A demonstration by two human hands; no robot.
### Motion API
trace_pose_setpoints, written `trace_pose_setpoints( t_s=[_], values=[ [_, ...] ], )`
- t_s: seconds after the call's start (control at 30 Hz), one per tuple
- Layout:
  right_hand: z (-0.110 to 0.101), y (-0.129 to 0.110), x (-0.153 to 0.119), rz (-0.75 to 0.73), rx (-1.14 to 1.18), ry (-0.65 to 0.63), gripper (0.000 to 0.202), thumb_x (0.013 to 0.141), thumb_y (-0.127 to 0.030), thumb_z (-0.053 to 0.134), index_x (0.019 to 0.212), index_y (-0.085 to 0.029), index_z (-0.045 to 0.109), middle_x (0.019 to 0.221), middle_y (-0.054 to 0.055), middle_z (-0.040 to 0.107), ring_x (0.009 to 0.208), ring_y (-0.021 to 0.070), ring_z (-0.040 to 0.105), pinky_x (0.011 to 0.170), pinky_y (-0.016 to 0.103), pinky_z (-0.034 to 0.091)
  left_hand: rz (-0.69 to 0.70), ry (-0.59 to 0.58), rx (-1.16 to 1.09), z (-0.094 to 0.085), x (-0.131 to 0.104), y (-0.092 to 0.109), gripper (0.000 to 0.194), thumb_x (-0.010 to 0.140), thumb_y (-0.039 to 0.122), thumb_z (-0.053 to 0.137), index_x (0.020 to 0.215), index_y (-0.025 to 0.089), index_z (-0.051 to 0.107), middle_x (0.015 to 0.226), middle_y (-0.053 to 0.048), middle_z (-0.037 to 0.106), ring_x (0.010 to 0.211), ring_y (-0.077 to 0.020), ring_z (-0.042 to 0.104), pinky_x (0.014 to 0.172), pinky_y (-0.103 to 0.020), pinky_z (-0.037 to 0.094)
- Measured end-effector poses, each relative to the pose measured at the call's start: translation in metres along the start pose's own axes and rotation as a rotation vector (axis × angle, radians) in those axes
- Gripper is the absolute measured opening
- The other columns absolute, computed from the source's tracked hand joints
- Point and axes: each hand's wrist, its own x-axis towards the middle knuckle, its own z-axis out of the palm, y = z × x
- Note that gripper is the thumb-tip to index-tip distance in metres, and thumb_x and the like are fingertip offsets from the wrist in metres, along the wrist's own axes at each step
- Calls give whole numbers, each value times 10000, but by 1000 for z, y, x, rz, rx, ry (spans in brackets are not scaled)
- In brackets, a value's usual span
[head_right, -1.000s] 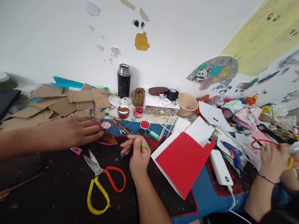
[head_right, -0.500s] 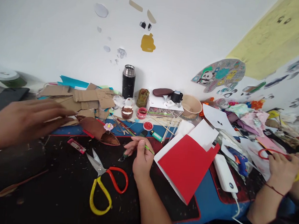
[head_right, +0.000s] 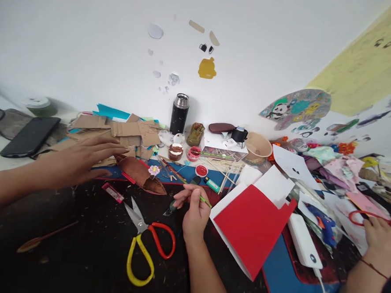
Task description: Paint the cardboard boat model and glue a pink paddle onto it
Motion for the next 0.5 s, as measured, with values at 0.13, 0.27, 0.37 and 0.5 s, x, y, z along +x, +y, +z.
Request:
trace_pose_setpoints(
  t_s=[0.13, 0.27, 0.37, 0.5],
  values=[
    [-1, 1, 1, 4, 7, 2, 406, 1050, -582, 664, 967, -196, 761, 667, 29, 785, 455, 158, 664, 444, 251, 495, 44, -51, 5, 1, 14, 2, 555, 1032, 229, 625, 1578, 196, 536, 1611, -138, 625, 1530, -336, 463, 1270, -579, 391],
    [-1, 0, 0, 7, 20, -3, 389, 1062, -563, 660, 977, -197, 761, 678, 25, 790, 474, 151, 676, 452, 239, 500, 40, -88, 27, 2, 21, 3, 533, 1014, 153, 600, 1545, 178, 563, 1587, -149, 638, 1525, -321, 482, 1239, -542, 443],
    [-1, 0, 0, 11, 18, -2, 392, 1067, -565, 651, 977, -198, 757, 672, 22, 785, 472, 153, 675, 448, 241, 497, 53, -121, 39, 2, 24, 3, 500, 1016, 122, 557, 1512, 172, 599, 1557, -149, 658, 1520, -321, 485, 1235, -548, 453],
    [-1, 1, 0, 19, 5, 1, 406, 1070, -573, 637, 982, -193, 750, 670, 26, 782, 465, 160, 668, 442, 252, 494, 58, -126, 19, 1, 28, 4, 469, 1021, 103, 508, 1459, 191, 652, 1506, -132, 683, 1486, -306, 517, 1234, -544, 461]
  ],
)
